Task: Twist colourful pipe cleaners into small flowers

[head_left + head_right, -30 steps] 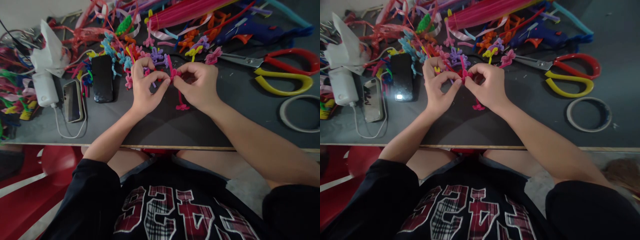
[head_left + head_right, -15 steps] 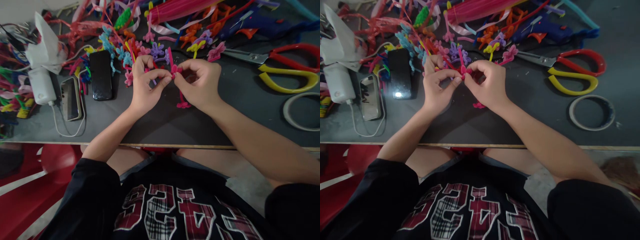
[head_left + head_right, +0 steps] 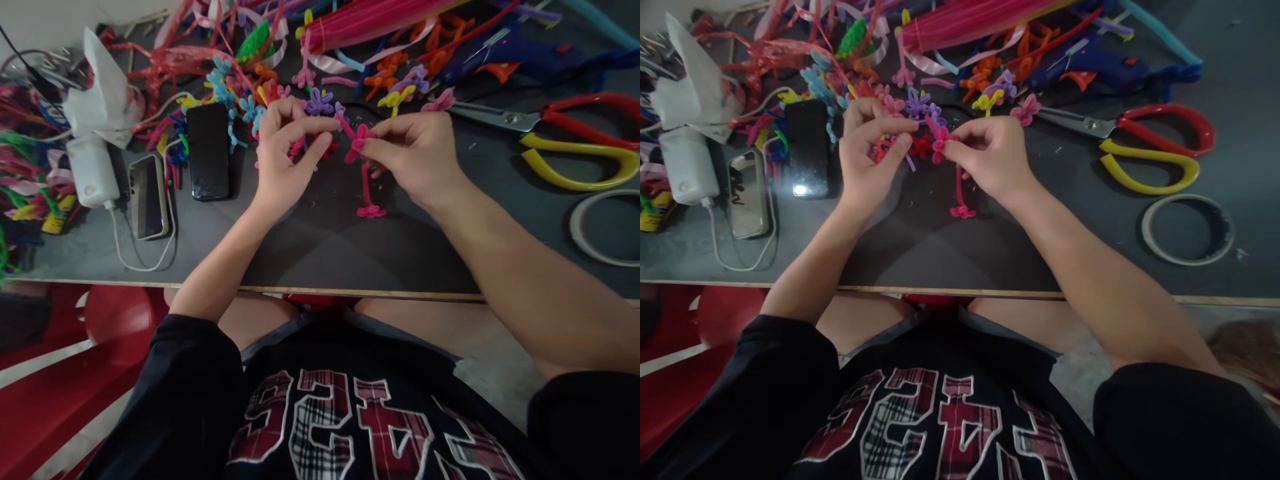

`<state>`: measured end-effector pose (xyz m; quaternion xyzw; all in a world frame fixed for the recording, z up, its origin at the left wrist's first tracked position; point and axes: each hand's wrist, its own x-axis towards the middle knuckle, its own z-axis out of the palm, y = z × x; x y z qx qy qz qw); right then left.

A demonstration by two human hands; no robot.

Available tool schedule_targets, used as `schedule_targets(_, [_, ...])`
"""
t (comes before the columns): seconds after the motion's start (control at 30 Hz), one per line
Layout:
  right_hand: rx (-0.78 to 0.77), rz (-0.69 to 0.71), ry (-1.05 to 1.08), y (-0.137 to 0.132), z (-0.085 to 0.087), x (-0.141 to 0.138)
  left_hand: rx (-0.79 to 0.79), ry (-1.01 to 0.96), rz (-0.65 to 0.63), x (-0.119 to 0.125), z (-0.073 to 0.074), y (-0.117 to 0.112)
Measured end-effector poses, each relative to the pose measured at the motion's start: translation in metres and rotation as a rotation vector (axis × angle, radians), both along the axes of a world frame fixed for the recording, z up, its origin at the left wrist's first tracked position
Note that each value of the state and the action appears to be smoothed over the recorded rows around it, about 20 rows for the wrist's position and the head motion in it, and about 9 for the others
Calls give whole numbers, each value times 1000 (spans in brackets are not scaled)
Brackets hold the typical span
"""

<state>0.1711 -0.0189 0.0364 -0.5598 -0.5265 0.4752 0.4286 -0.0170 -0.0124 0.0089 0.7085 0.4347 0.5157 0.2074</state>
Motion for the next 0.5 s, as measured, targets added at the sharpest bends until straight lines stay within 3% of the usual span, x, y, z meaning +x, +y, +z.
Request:
schedule_targets(0.1, [-247,51,55,-2,14,-1,184,123,-35,0,5,0])
schedule_targets(0.27, [-285,156,-24,-6,17,-1,417,261,-183,0,2,0])
schedule_targets(0.4, [-306,182,-13,-8,15,-1,291,248,-244,0,-1,-1])
schedule_targets(0.5, [-293,184,20,-9,16,0,276,203,-196,2,-1,-2])
